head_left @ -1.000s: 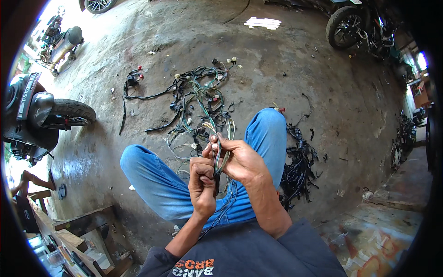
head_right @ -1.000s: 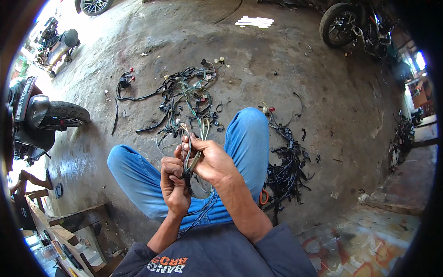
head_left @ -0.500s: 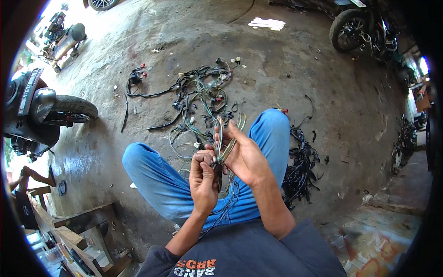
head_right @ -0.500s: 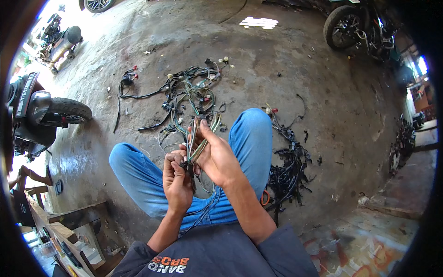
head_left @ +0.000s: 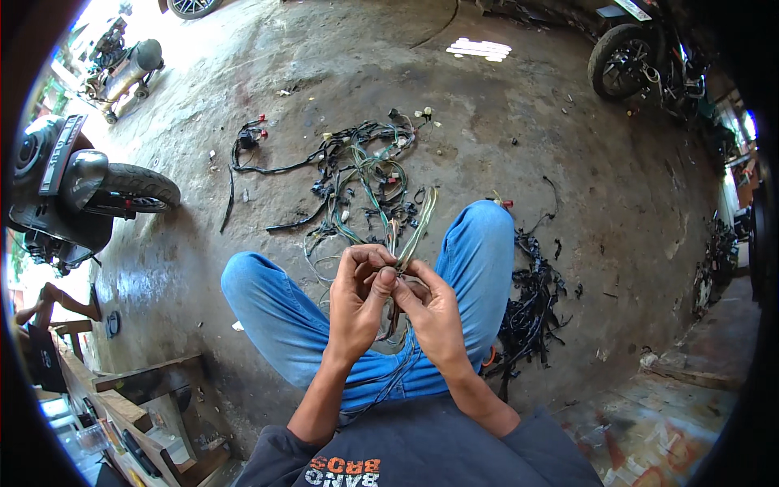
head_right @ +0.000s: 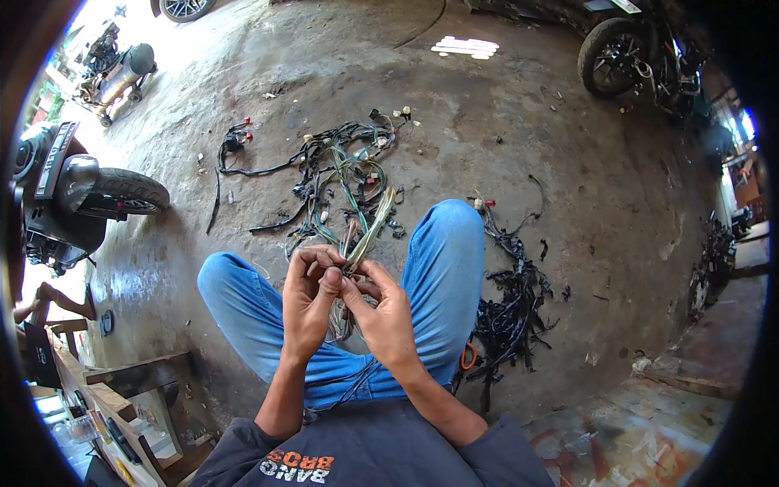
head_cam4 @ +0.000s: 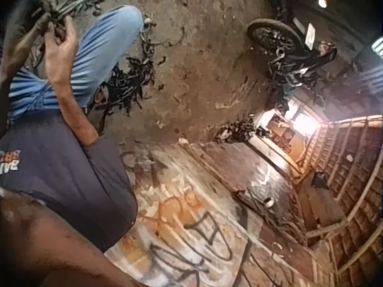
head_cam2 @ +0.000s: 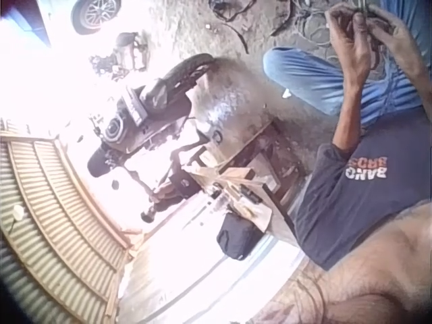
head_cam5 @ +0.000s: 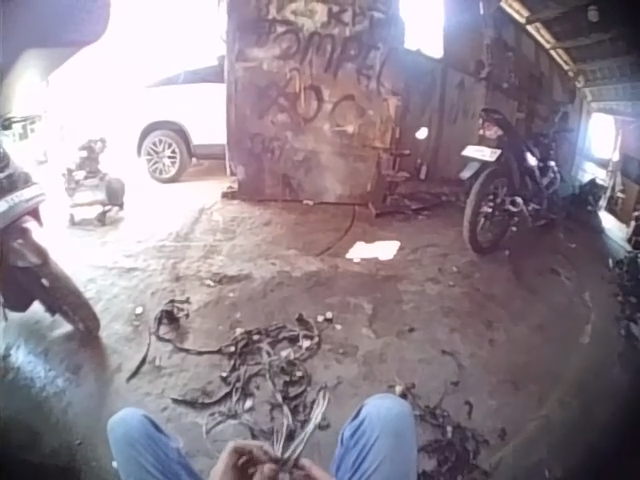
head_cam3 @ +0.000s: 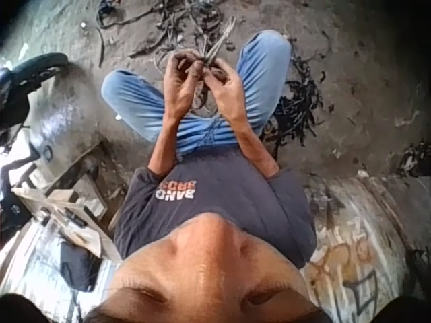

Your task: Inspecting and sorting through a motorcycle electrical wire harness to identify connectors and wire integrity.

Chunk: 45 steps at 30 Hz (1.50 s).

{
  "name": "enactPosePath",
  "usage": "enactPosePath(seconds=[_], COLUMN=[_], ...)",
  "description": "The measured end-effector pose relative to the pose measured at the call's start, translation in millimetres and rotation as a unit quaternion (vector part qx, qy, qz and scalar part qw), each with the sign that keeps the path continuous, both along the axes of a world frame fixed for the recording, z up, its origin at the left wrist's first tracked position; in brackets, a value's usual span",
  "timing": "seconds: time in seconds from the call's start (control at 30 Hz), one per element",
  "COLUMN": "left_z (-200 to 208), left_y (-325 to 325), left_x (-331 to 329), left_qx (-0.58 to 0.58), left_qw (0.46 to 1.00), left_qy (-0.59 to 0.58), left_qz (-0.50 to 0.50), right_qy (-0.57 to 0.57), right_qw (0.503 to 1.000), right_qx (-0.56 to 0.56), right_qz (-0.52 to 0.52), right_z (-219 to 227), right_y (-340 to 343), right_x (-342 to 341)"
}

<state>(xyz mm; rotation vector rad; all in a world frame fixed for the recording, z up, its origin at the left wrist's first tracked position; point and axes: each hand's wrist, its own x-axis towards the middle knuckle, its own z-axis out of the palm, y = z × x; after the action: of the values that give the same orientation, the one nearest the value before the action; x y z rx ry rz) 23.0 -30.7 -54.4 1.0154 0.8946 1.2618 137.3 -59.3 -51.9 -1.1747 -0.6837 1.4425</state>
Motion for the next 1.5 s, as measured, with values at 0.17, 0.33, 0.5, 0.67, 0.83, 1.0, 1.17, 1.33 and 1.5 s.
enactPosePath(seconds=[0.17,0.33,0.5,0.67,0.83,1.0,1.17,1.33,1.5], left_z=[-6.6,-24.1,-30.3,-51.8,-129.7,-24.2,-20.3,-33.9,-19.0], left_y=[17.6,37.4,59.9,78.7,139.9,125.2,86.7,65.4,53.4], left_x=[-8.9,-3.4,-2.7,-3.8,-116.9,-69.4,-47.2,-46.1,-35.2], left_qx=[0.043,0.021,0.017,-0.007,-0.044,0.012,-0.024,-0.025,-0.046], left_qw=[0.979,0.987,0.987,0.989,0.949,0.984,0.988,0.987,0.963], left_qy=[0.187,0.115,0.056,0.015,-0.063,0.038,0.032,0.131,0.263], left_qz=[0.069,0.114,0.148,0.146,0.305,0.172,0.146,0.091,0.026], right_qy=[0.022,-0.018,0.030,-0.007,-0.076,0.105,0.177,0.209,0.196], right_qw=[0.999,0.999,0.998,0.998,0.996,0.988,0.982,0.976,0.979], right_qx=[-0.027,0.001,-0.013,-0.036,-0.023,-0.062,-0.002,0.022,0.024], right_qz=[-0.019,-0.049,-0.062,-0.053,-0.049,-0.099,-0.058,-0.060,-0.052], right_z=[-10.0,-16.1,-5.9,-9.1,14.1,15.4,13.8,12.5,21.3], right_y=[-5.4,-1.4,10.1,10.1,-41.5,-34.5,-10.5,-7.6,-4.3], right_x=[-9.6,-35.4,-42.6,-36.1,-36.9,4.7,7.5,13.7,12.7])
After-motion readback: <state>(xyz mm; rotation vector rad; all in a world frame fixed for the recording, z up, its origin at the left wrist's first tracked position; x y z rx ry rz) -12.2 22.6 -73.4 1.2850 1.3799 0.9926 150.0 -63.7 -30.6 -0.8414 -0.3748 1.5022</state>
